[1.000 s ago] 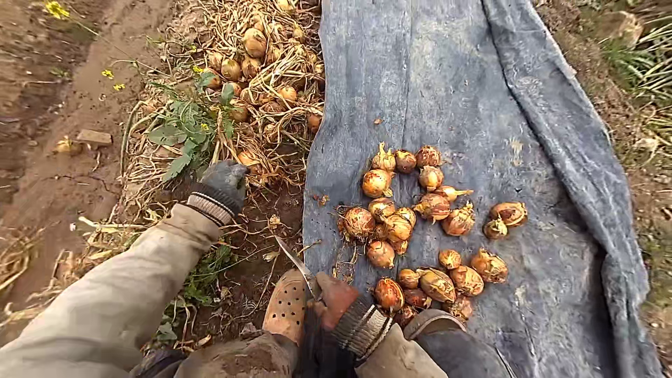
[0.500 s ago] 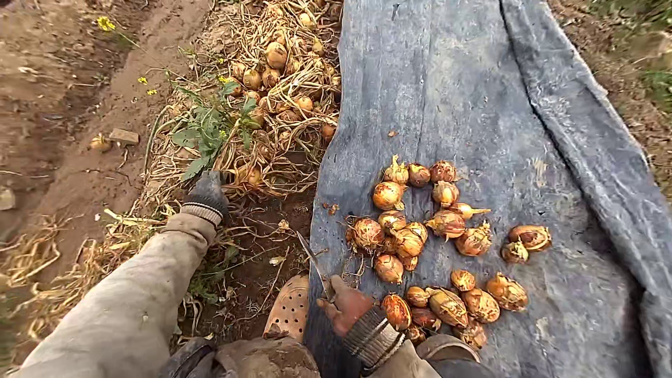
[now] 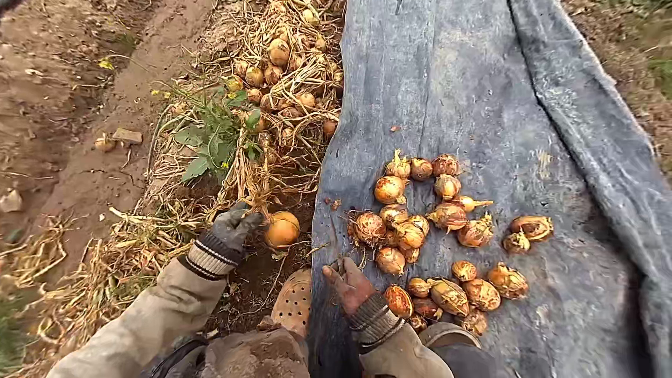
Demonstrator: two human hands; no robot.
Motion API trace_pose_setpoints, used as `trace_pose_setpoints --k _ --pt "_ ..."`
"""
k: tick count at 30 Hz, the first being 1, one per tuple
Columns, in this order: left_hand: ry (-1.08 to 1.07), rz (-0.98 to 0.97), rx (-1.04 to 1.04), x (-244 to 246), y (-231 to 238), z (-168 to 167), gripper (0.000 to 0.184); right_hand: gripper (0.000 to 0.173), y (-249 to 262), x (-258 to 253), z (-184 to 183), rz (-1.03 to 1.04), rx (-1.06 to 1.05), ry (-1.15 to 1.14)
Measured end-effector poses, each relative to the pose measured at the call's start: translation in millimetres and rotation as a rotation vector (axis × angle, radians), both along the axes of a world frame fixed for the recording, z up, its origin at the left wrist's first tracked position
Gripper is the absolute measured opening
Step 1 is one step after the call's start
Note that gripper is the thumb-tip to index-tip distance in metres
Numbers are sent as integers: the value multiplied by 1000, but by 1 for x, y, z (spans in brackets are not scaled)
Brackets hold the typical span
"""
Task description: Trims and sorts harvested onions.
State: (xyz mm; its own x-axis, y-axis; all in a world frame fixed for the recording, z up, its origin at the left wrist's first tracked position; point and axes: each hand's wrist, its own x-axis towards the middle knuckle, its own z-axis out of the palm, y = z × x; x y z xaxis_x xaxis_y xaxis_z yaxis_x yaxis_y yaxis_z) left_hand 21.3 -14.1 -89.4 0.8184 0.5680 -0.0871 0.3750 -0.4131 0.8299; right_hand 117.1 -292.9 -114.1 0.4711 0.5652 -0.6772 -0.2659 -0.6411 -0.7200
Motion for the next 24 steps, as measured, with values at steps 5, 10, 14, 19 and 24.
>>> trace_pose_setpoints --k 5,10,14,19,24 --pt "-348 -294 -467 -20 -20 17 22 70 10 -9 -5 -144 372 321" --pt "-228 -684 -804 -37 -24 35 21 82 21 -21 -9 -291 886 546" --pt "-161 -813 -904 -42 -25 34 19 58 17 -20 -8 -292 1058 591" --pt "16 -187 -114 -38 -19 30 37 85 23 -16 22 -486 729 43" --pt "-111 -445 359 -13 -40 54 100 93 25 -9 50 -454 437 -184"
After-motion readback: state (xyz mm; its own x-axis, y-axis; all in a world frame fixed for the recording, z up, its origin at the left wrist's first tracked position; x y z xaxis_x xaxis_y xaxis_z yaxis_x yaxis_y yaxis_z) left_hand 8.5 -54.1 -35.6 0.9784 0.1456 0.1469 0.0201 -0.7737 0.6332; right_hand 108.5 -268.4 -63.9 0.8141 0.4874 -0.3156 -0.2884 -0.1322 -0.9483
